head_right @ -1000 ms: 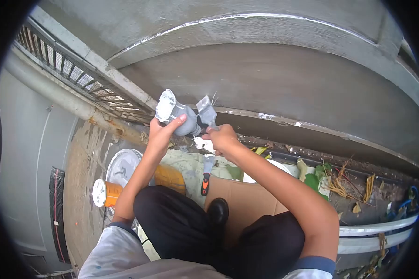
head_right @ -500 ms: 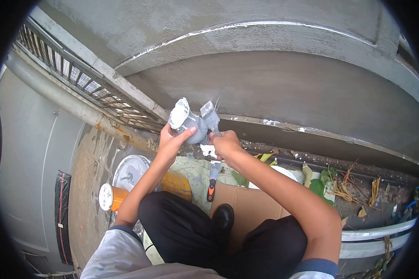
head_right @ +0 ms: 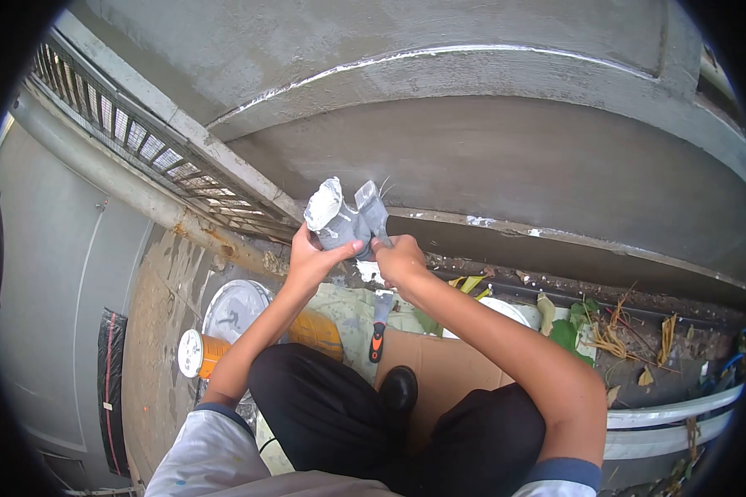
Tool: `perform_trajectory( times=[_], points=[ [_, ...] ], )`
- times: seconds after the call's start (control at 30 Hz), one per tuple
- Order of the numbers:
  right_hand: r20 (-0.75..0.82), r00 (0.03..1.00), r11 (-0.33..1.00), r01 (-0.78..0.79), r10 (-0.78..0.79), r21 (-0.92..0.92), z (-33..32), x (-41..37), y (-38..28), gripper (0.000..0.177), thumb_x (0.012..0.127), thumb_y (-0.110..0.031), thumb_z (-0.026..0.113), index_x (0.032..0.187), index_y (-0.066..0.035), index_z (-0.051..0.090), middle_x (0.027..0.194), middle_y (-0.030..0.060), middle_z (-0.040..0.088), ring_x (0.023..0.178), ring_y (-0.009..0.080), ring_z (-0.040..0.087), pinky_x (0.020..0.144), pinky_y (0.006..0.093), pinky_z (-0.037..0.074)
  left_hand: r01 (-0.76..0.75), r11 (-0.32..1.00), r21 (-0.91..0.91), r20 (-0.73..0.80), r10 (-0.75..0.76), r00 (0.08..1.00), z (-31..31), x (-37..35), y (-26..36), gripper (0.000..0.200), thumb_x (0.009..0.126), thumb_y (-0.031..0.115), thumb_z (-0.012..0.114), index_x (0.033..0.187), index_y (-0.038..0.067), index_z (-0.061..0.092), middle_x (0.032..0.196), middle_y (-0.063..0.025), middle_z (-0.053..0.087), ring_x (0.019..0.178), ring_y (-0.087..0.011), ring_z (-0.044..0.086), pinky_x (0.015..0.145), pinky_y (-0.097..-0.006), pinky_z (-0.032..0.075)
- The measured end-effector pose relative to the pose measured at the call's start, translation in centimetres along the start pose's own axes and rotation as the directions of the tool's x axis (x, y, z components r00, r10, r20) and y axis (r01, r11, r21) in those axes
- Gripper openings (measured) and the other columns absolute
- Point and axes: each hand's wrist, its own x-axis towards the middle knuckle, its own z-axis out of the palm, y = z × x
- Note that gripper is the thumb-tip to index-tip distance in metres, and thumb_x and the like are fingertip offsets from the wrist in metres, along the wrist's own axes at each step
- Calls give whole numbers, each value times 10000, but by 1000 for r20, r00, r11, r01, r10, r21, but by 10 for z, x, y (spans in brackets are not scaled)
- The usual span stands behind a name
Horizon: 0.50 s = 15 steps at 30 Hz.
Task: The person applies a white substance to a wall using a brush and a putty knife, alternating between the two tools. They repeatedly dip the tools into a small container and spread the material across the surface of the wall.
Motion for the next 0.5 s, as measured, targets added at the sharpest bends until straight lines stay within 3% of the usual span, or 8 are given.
perform_trajectory(
  times=[0.13, 0.3, 0.5],
  points=[
    [2, 1000, 1000, 13, -13, 3, 0, 1, 1, 302, 971, -243, 506, 958, 44, 596, 825, 79, 630, 472, 78, 387, 398, 257, 321, 14, 999, -48, 7, -14, 1000, 1, -1, 3, 642, 641, 53, 850, 1169, -45, 497, 1097, -105, 610, 995, -169, 602, 878, -311, 485],
    [2, 1000, 1000, 28, -28, -13, -1, 3, 2, 311, 971, -246, 506, 954, 51, 595, 807, 83, 633, 463, 80, 383, 395, 262, 332, 62, 998, 32, 62, -64, 996, -3, 0, 0, 586, 669, 71, 825, 1161, -34, 524, 1077, -95, 621, 969, -163, 603, 863, -313, 479],
    [18, 999, 999, 35, -35, -21, -1, 3, 3, 312, 970, -249, 507, 990, 50, 592, 800, 77, 629, 460, 79, 382, 398, 265, 332, 22, 1000, 21, 4, -22, 1000, 3, -2, -2, 547, 671, 72, 823, 1133, -27, 549, 1042, -87, 634, 943, -163, 609, 856, -306, 478]
  ],
)
